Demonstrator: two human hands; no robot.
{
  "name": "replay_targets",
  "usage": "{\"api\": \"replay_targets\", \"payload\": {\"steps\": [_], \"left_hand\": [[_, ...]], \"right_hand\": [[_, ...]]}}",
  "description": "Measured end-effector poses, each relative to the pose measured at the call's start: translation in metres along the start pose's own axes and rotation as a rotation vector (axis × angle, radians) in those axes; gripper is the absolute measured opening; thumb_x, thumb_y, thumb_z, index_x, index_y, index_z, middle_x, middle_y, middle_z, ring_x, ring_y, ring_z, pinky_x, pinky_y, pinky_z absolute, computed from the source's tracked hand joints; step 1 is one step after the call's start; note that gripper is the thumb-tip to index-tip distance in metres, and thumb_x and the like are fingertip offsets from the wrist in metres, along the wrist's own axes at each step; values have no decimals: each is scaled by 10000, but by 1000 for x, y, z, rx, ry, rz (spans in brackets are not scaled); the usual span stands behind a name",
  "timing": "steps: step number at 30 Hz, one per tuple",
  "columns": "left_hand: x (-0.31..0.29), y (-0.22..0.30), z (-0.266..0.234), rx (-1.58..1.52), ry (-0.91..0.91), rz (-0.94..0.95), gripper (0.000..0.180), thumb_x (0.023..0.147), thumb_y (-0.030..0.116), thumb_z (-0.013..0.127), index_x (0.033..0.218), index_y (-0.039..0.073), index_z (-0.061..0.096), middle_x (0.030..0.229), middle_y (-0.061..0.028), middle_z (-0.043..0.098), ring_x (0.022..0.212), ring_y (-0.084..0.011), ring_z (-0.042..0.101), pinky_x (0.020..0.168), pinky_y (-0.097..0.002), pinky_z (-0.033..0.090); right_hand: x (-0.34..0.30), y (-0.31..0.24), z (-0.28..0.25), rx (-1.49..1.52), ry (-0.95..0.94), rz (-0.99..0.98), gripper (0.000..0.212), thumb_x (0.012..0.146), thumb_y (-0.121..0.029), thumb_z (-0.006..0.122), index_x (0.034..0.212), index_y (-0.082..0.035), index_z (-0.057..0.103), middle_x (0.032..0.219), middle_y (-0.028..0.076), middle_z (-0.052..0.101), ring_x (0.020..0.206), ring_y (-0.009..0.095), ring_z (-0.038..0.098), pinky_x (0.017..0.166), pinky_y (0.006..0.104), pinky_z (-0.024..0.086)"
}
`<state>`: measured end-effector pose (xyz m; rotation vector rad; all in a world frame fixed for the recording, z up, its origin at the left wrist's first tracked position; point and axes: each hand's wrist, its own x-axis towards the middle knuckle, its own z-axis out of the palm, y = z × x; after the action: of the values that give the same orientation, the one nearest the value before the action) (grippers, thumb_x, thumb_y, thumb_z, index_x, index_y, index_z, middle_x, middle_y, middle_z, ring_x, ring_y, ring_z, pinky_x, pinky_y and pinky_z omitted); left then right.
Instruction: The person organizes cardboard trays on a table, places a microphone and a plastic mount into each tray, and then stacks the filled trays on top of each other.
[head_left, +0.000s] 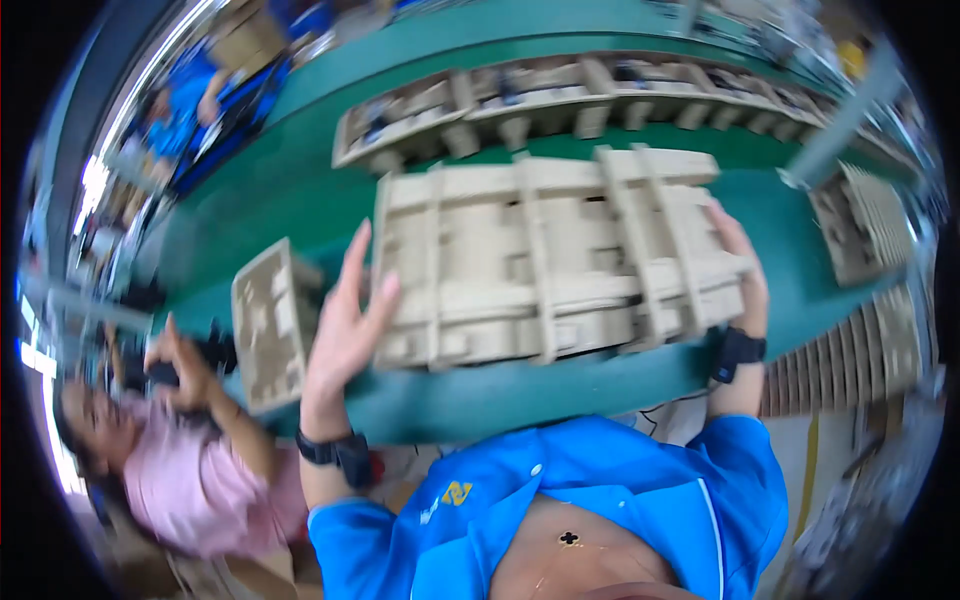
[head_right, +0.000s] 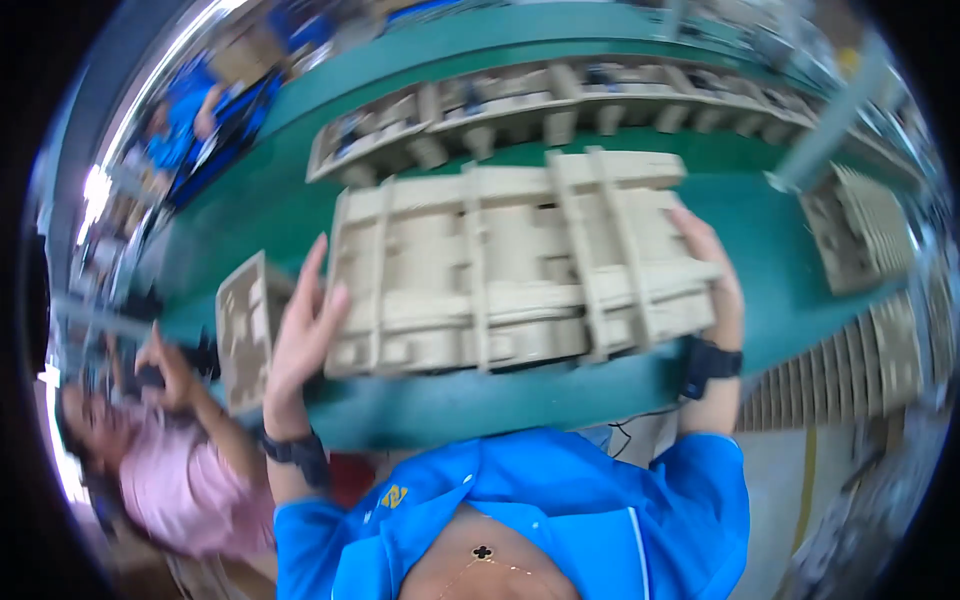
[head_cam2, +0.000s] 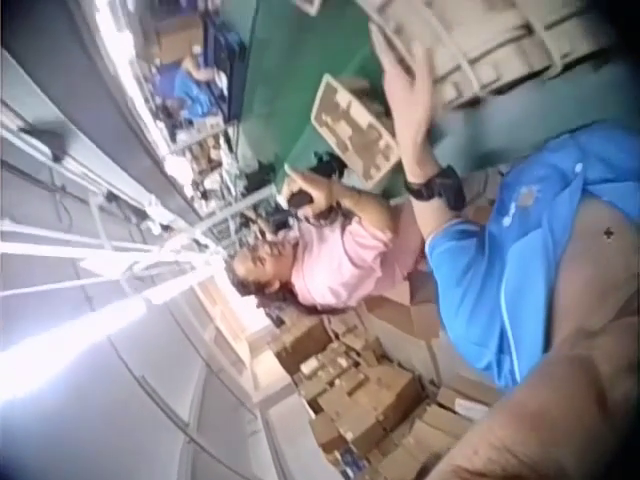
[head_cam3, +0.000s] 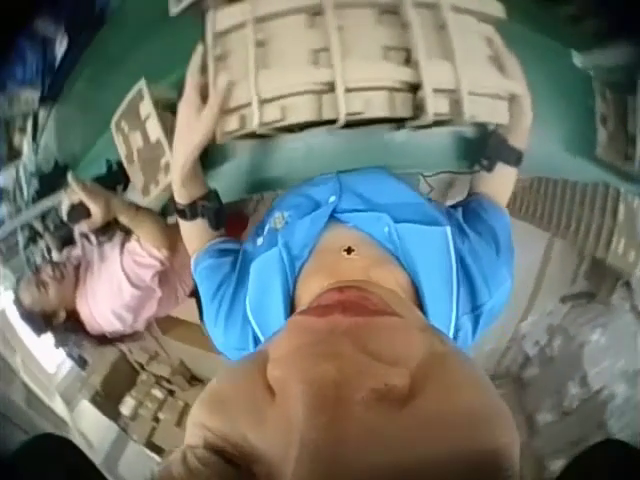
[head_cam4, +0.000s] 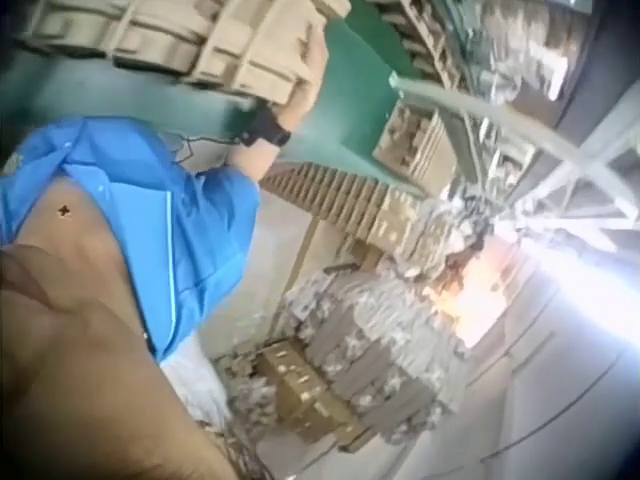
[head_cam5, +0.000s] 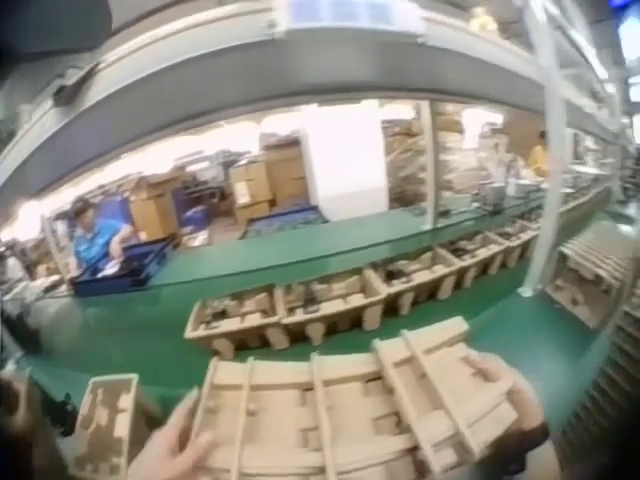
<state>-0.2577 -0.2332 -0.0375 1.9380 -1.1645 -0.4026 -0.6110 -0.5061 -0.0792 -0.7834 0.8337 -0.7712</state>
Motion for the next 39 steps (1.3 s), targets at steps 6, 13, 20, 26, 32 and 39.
{"api": "replay_targets", "payload": {"steps": [6, 13, 20, 26, 32, 39], "left_hand": [[-1, 34, 18, -647, -131, 140, 765, 831, 8, 584, 1514, 35, 240, 1522, -122, 327, 1365, -247, 372, 1132, -346, 258], [42, 50, 32, -530, -86, 232, 752, 799, -20, 544, 1503, 41, 287, 1512, -147, 339, 1328, -243, 410, 1088, -348, 325], [53, 50, -8, -559, -49, 321, 740, 814, -23, 519, 1511, 62, 287, 1471, -149, 400, 1263, -211, 465, 1028, -296, 374], [53, 45, 6, -481, 46, 323, 719, 842, 14, 541, 1512, 66, 286, 1445, -147, 430, 1198, -208, 506, 978, -278, 401], [39, 56, 3, -516, 67, 343, 686, 871, 45, 545, 1510, 76, 296, 1440, -147, 437, 1174, -220, 523, 984, -296, 401], [34, 36, -16, -495, 248, 420, 686, 895, 78, 542, 1521, 82, 262, 1489, -149, 369, 1284, -249, 438, 1073, -326, 332]], "right_hand": [[33, -2, -57, -465, 99, -257, 479, 907, -379, 649, 1240, -37, 608, 1235, 71, 600, 1138, 150, 543, 986, 300, 418], [7, -35, -114, 96, 127, -194, 425, 926, -388, 629, 1177, -46, 625, 1081, 82, 672, 948, 176, 640, 837, 284, 493], [7, -5, -161, -342, 1076, -1056, 229, 954, -201, 578, 1099, -28, 610, 1038, 105, 671, 949, 158, 637, 823, 290, 491], [-73, 50, 26, -631, 379, -1339, 116, 919, -86, 574, 1018, -35, 607, 974, 96, 625, 874, 209, 583, 813, 299, 464], [-48, 74, 102, -1159, -401, -1310, 747, 813, -300, 735, 1445, -112, 382, 1435, 170, 340, 1296, 330, 333, 1048, 446, 328], [-33, 90, 131, -1371, -65, -1490, 679, 827, -353, 699, 1421, -151, 439, 1328, 117, 474, 1058, 249, 522, 894, 357, 399]]}}
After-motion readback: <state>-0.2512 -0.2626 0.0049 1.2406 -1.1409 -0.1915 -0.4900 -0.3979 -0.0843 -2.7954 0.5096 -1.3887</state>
